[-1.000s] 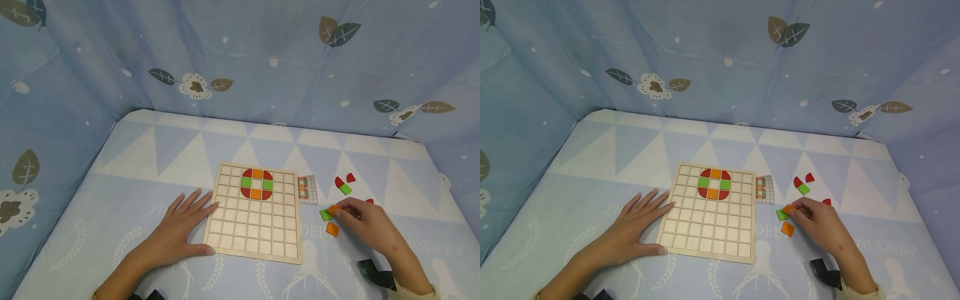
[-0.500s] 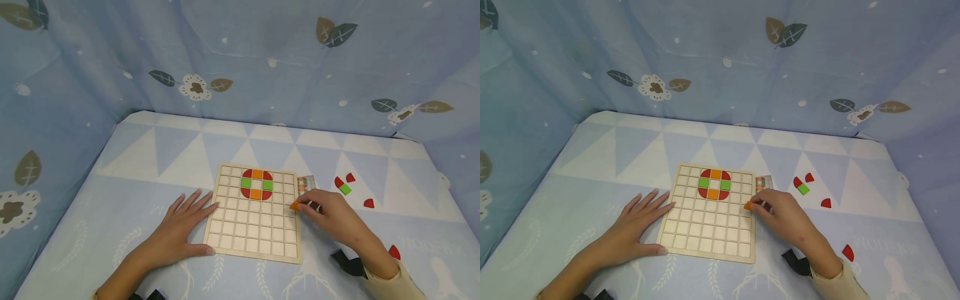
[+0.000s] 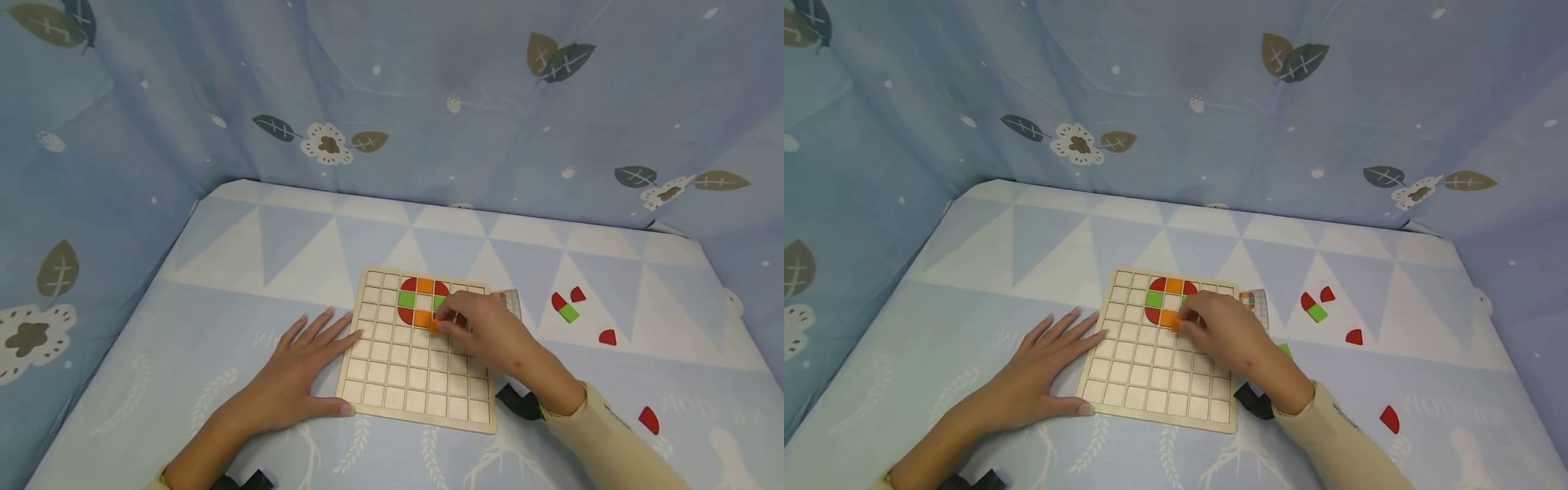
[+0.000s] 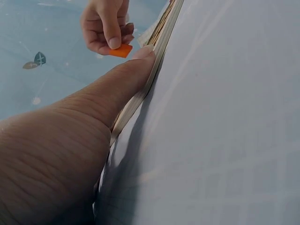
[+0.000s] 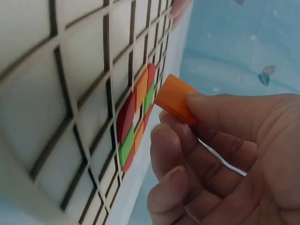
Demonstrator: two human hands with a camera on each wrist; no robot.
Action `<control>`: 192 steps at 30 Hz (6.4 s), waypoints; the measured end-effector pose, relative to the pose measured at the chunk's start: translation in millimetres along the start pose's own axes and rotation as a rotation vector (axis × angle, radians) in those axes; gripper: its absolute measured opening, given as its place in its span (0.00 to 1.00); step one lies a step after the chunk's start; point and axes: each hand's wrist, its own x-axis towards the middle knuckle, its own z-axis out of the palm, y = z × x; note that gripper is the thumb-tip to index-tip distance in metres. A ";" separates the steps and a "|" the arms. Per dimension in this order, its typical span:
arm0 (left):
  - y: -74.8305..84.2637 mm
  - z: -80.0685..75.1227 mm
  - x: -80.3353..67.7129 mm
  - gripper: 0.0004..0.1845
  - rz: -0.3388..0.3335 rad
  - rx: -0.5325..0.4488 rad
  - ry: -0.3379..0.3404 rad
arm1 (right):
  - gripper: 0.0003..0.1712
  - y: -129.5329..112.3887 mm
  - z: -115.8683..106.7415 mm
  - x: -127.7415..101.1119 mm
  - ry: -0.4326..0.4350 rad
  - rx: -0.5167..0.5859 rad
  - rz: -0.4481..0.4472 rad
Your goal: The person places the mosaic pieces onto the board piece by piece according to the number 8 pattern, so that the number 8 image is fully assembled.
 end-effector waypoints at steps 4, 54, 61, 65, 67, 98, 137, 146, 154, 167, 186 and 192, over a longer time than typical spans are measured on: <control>-0.3 -0.5 -0.4 0.58 -0.002 0.008 -0.003 | 0.03 -5.3 6.0 5.5 0.002 -0.019 -0.045; -2.8 4.9 1.2 0.58 0.008 0.012 0.005 | 0.11 -5.3 17.0 -40.8 0.001 -0.104 -0.103; -3.3 4.3 0.6 0.58 0.010 0.017 0.005 | 0.15 13.3 -4.6 -74.2 0.082 -0.097 0.025; -4.0 3.7 -0.2 0.57 0.018 0.012 0.008 | 0.17 26.5 -14.0 -88.5 0.087 -0.120 0.125; -4.2 3.8 0.0 0.57 0.024 0.011 0.011 | 0.18 32.4 -16.8 -94.4 0.086 -0.132 0.179; -1.9 3.5 1.3 0.58 0.008 -0.004 0.006 | 0.23 63.0 -23.0 -112.7 0.018 -0.251 0.307; -1.6 3.7 1.9 0.57 0.022 0.004 0.006 | 0.33 79.6 -56.9 -128.3 -0.227 -0.151 0.559; -2.9 2.6 0.5 0.57 0.028 0.010 0.016 | 0.32 112.5 -74.0 -139.3 0.020 -0.268 0.547; -3.2 3.3 0.7 0.57 0.020 0.005 0.015 | 0.23 133.4 -70.7 -141.4 0.047 -0.294 0.532; -2.1 3.6 1.4 0.57 0.001 0.010 0.004 | 0.21 139.8 -75.8 -140.7 -0.004 -0.146 0.673; -3.0 3.3 3.0 0.57 0.012 0.014 0.002 | 0.09 76.1 -58.5 -112.7 0.098 -0.041 0.453; -3.7 3.9 4.5 0.57 0.017 0.017 0.004 | 0.06 39.8 -45.2 -81.7 0.044 0.014 0.301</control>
